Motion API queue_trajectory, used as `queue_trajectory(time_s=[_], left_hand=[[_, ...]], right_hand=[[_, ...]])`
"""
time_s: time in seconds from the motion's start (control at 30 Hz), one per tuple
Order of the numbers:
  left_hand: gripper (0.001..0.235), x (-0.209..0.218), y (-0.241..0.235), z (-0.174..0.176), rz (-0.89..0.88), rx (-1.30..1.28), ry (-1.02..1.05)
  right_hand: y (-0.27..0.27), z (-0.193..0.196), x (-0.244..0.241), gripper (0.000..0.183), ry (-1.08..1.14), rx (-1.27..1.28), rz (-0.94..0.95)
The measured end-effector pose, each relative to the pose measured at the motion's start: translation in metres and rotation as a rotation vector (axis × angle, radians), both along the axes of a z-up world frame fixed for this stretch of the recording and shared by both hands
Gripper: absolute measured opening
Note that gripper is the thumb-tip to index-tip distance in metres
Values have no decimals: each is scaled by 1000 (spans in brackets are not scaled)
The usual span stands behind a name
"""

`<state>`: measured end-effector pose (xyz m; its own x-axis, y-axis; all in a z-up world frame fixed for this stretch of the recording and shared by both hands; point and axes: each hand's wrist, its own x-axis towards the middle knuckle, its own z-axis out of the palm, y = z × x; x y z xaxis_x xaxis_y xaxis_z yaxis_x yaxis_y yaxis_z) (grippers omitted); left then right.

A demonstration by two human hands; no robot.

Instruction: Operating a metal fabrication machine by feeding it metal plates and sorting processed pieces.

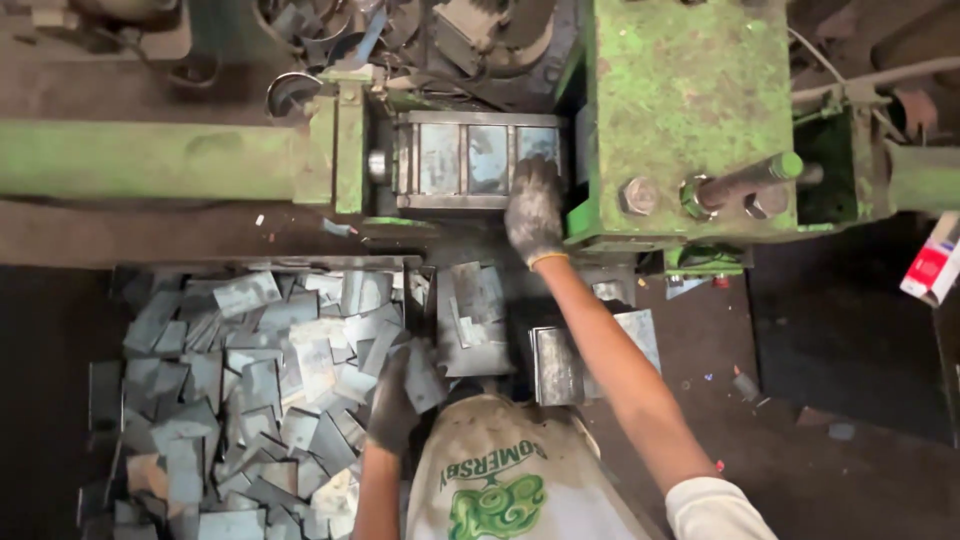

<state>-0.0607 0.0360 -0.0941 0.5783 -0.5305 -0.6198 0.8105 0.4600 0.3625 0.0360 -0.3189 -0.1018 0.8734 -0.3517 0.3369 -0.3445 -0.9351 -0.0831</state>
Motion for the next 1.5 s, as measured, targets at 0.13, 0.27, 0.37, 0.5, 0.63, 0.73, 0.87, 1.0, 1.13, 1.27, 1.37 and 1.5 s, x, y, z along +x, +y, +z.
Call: queue_trajectory(time_s=[0.13,0.27,0.37,0.5,0.63,0.73,0.87,1.0,1.13,1.27,1.37,1.5], left_hand=[[43,-20,-4,-6,133,53,32],[42,-21,-26,30,143,42,-83],[36,-30,-41,38,215,47,-76],[34,-67,-41,10,190,-35,-261],[38,-99,-53,13,166,143,-52],[42,-130,-47,-26,150,28,39],[46,-164,-29,-60,133,58,29],[40,-175,-36,-27,226,230,49],[43,-191,-22,-17,186,189,83],[39,-183,-54,13,256,90,-74],[41,-166,-77,46,257,75,-82],[45,-141,-96,98,290,310,26]], right_hand=[[2,18,-4,50,149,59,-47],[29,22,-71,55,78,396,137],[64,161,-158,33,216,717,280],[4,139,-256,26,-64,788,67],[-90,56,-341,25,-406,1207,-388],[-153,-20,-386,23,-467,1408,-629],[-208,-76,-392,15,-572,1702,-824],[-286,-201,-395,24,-760,2025,-314],[-230,-105,-368,18,-715,2104,-448],[-218,-81,-380,29,-552,1863,-541],[-183,-10,-367,26,-490,1652,-438],[-117,88,-336,24,-407,1430,-227]])
